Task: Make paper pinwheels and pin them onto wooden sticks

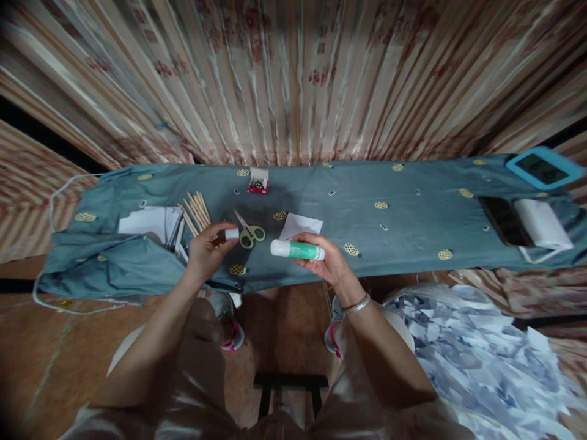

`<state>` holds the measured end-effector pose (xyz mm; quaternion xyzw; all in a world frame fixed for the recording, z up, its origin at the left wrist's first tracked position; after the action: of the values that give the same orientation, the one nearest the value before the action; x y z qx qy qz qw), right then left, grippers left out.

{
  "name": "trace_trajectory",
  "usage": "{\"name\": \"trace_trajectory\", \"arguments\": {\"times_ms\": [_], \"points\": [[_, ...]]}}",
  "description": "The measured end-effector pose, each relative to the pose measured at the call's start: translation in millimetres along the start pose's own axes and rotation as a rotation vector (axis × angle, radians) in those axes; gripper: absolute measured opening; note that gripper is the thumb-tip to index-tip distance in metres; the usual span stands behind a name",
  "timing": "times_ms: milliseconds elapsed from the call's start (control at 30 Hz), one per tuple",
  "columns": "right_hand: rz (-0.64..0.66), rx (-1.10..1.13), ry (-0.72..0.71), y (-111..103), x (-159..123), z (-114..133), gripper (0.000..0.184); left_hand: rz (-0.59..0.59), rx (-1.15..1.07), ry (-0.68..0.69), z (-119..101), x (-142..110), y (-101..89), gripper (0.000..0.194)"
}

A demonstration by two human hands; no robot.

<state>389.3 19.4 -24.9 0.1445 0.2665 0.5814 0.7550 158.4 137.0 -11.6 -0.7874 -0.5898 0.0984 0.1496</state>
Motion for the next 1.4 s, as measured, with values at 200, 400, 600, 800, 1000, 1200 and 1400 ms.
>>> {"name": "trace_trajectory", "arguments": {"times_ms": [200, 400, 600, 800, 1000, 1200, 1400], "points": [[0.022, -0.013, -0.028, 3.1, -0.5, 7.7, 0.026, -0.001, 0.509, 0.262, 7.6, 10.8, 6.0, 0.032], [-0.140, -0.014, -0.272, -22.8, 2.9, 39.4, 0.032, -0.009, 0.511, 0.490, -18.2, -12.8, 34.0, 0.035], [-0.238, 0.087, -0.335, -46.8, 20.0, 43.0, 0.026, 0.311, 0.575, 0.596, -24.8, -33.9, 108.2, 0.031], [-0.326, -0.161, -0.274, -49.2, 41.9, 24.4, 0.045, 0.332, 0.583, 0.565, -16.1, -20.1, 124.7, 0.025], [-0.345, -0.346, -0.302, -50.5, 51.9, 17.2, 0.049, 0.327, 0.497, 0.553, -15.6, -17.8, 125.9, 0.023], [-0.341, -0.461, -0.361, -43.9, 42.5, 23.2, 0.047, 0.355, 0.408, 0.550, -18.1, -32.4, 122.9, 0.022], [-0.243, -0.532, -0.354, -38.3, 32.8, 16.2, 0.046, 0.409, 0.478, 0.546, -21.1, -54.8, 112.8, 0.024]]}}
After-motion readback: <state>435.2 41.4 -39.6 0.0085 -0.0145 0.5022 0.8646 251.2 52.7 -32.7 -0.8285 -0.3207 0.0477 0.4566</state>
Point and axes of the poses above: each hand's wrist, its own x-axis towards the middle knuckle, its own y-axis out of the palm, z = x × y, the point moved 5 cm from there along x, towards the middle knuckle, and after that the axes turned 10 degrees about -y, right-handed, at the moved point
